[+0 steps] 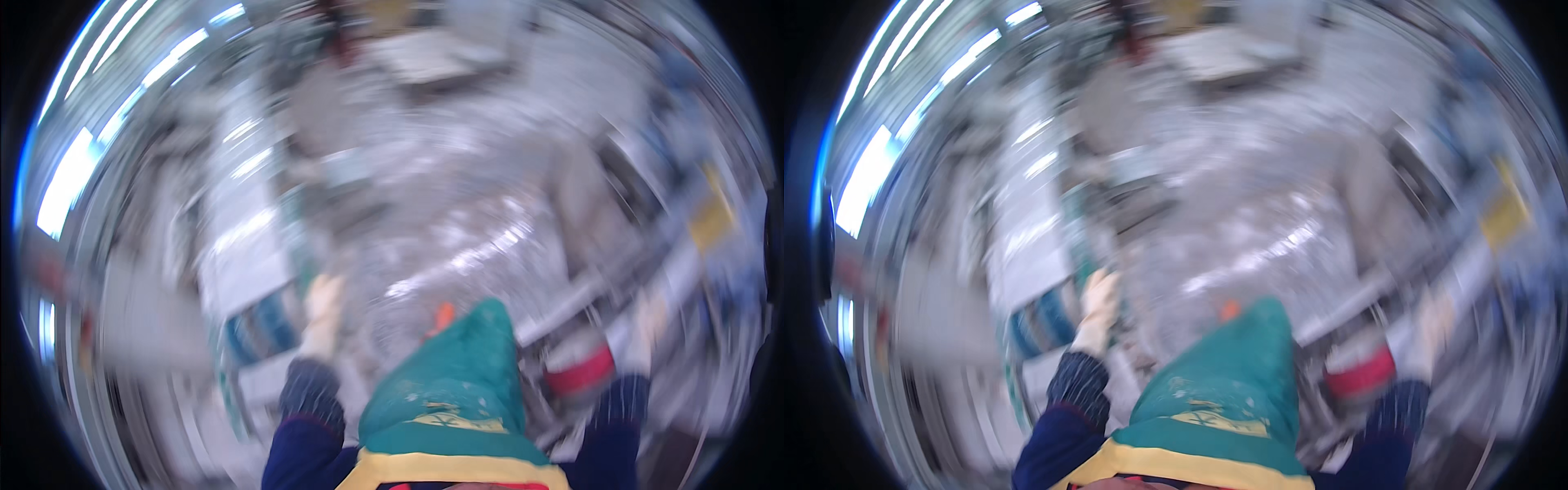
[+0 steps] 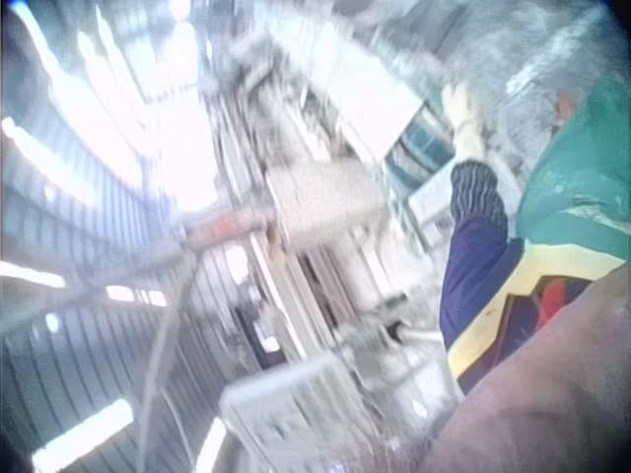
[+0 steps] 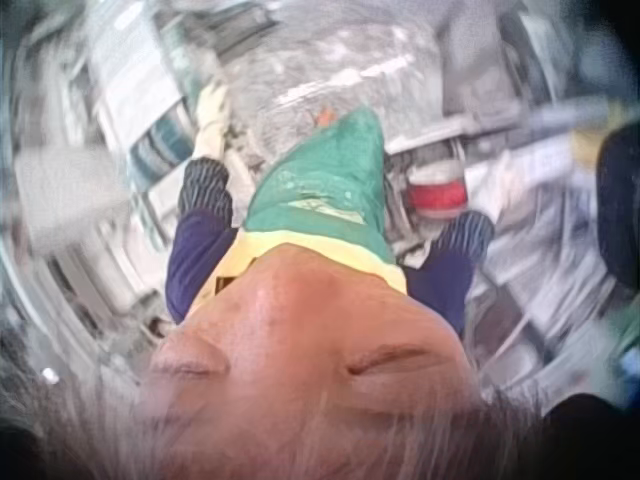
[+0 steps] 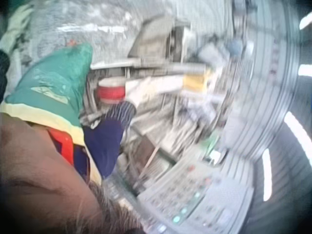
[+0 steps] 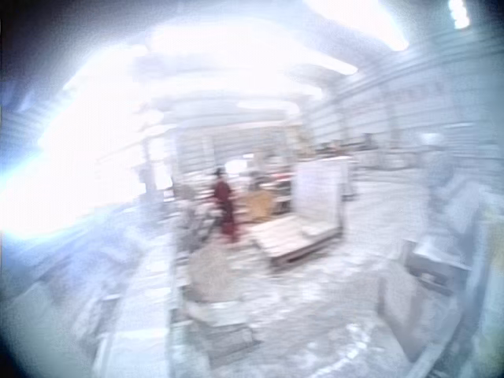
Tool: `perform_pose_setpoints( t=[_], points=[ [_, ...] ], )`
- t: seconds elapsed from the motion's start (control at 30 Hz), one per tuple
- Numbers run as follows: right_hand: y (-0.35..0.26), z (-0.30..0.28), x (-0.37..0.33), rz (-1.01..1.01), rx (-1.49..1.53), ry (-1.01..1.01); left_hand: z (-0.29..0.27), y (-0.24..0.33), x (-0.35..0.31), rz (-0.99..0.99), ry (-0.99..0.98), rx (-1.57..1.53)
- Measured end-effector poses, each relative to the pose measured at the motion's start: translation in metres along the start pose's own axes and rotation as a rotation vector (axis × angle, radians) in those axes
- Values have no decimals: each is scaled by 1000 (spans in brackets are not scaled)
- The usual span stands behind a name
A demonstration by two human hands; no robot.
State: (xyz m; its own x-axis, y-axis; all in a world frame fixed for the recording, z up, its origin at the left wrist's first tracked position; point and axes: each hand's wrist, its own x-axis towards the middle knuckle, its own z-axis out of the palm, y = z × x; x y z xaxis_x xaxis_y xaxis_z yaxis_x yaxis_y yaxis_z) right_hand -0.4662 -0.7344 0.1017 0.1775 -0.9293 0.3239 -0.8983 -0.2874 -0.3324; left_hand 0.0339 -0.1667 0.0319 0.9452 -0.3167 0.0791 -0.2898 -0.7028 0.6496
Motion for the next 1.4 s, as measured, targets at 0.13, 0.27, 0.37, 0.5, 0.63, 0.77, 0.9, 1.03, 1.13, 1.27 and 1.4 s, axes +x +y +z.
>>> perform_pose_setpoints(
  t=[0.13,0.27,0.37,0.5,0.63,0.77,0.9,1.03,1.13,1.27,1.4],
  points=[
    [-4,-13,-28,-57,-346,-190,8,-8,1,562,284,230],
    [-5,-14,-76,-16,36,-67,14,-2,-1,630,382,127],
    [-13,-20,-82,335,628,-253,17,2,1,647,420,99],
    [-24,-22,-81,396,729,-227,18,-3,0,560,305,103],
    [-31,-27,-81,383,720,-185,20,-4,-2,528,237,127],
    [-40,-40,-70,337,717,-160,26,-8,-4,583,365,50],
    [-58,-55,-52,267,725,-100,37,-18,0,482,252,92],
    [-99,-46,-36,143,780,-146,40,-17,3,372,252,77],
    [-173,-20,-27,-188,821,-294,31,11,8,91,8,50],
    [-299,-11,-64,-366,1243,-790,23,102,-1,19,-175,-774],
    [-415,-34,-133,-942,985,-881,3,170,-39,-352,-272,-1676]
  ],
)
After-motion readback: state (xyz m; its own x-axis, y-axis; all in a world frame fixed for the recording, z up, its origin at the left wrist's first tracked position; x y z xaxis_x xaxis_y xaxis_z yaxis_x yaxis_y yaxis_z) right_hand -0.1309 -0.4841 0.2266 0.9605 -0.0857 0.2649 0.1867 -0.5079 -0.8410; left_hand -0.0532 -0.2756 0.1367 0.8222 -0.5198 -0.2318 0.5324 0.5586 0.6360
